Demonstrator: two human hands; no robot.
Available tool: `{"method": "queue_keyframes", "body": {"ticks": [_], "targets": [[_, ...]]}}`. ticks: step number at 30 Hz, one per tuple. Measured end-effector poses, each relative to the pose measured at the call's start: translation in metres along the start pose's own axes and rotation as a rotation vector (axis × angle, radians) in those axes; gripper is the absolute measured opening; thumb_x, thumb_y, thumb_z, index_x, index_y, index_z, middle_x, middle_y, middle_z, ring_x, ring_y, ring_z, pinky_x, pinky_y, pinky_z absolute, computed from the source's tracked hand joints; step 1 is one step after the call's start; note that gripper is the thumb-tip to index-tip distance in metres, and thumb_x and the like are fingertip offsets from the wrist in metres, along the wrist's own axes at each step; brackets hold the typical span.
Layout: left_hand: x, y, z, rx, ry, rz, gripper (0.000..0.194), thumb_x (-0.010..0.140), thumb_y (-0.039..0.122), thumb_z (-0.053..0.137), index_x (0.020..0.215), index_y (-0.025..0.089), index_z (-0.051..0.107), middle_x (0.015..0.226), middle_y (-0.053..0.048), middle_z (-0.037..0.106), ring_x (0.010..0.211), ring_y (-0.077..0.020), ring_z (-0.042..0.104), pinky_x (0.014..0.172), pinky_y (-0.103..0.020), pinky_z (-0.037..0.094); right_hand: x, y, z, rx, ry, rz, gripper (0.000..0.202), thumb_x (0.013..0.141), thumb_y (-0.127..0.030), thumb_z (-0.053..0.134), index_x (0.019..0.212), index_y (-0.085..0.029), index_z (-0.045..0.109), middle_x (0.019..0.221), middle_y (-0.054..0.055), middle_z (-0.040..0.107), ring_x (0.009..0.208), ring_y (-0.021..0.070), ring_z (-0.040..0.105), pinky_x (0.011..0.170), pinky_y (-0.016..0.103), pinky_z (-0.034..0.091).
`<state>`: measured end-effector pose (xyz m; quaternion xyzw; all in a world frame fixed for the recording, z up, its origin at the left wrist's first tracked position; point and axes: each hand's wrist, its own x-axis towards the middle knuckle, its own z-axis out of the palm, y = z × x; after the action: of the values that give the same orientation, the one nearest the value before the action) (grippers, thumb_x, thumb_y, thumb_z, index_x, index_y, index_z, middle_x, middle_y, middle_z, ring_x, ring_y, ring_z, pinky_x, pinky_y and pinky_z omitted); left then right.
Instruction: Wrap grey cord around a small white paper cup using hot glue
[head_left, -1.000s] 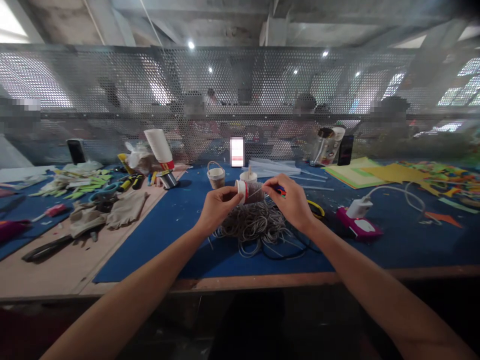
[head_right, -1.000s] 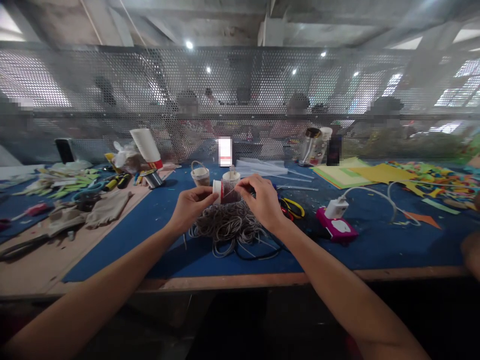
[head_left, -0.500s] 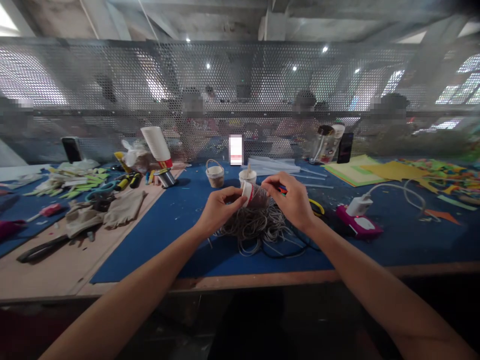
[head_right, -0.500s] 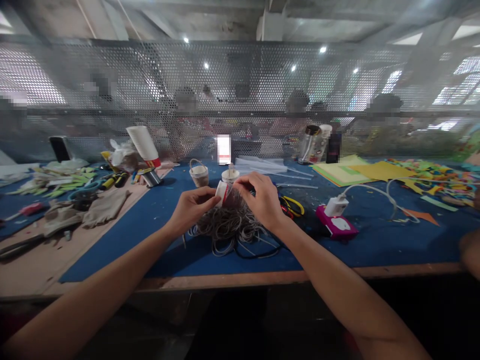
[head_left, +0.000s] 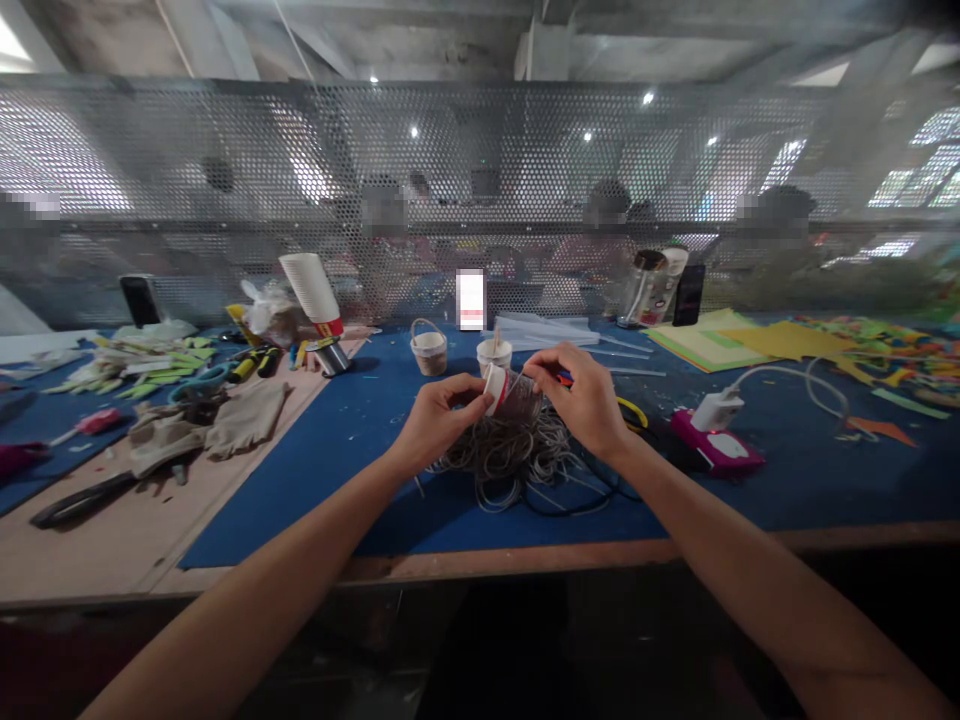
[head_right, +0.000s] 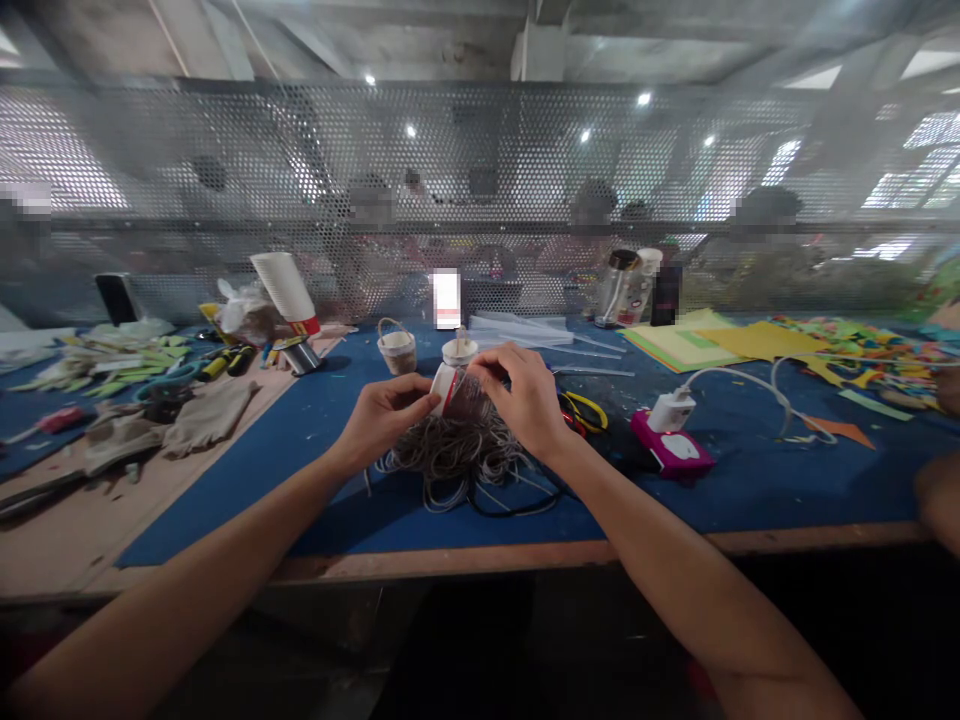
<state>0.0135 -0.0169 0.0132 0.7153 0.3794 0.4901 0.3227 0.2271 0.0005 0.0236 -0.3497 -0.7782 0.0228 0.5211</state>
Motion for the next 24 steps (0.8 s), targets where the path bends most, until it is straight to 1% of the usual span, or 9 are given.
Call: {"method": "queue_keyframes", "body": {"ticks": [6,13,24], "targets": [[0.0001,0.0001,-0.0004,-0.007,0.001,-0.003,0.019,0.084,0.029,0.066,0.09,0.013,0.074,0.085,-0.006,0.071,0.078,-0.0149,0.061,0.07,-0.024,0.048,0.0005,-0.0008,-0.0006,-0.004,-0.009,0.008,0.009,0.094,-0.029,0.061,0.089,-0.024,0.065,0.077,0.0,0.067,0.079,0.0175,0.062,0.082,0.035,0.045],[0.0004,0.0,-0.0001,-0.034,-0.009,-0.001,0.018,0.084,0.029,0.066,0.089,0.013,0.073,0.084,-0.005,0.07,0.077,-0.0142,0.06,0.071,-0.024,0.047,0.0004,-0.0026,-0.0013,-0.009,-0.004,0.005,0.008,0.094,-0.026,0.061,0.087,-0.023,0.063,0.076,0.0,0.067,0.081,0.0175,0.062,0.082,0.034,0.045],[0.0008,0.0,-0.0006,-0.018,-0.029,0.009,0.018,0.085,0.028,0.065,0.089,0.013,0.073,0.083,-0.005,0.069,0.077,-0.0143,0.058,0.07,-0.024,0.046,-0.0004,0.0018,0.0006,-0.026,-0.003,0.0,0.009,0.095,-0.029,0.059,0.09,-0.024,0.063,0.078,0.0,0.066,0.083,0.0184,0.063,0.083,0.034,0.046]]}}
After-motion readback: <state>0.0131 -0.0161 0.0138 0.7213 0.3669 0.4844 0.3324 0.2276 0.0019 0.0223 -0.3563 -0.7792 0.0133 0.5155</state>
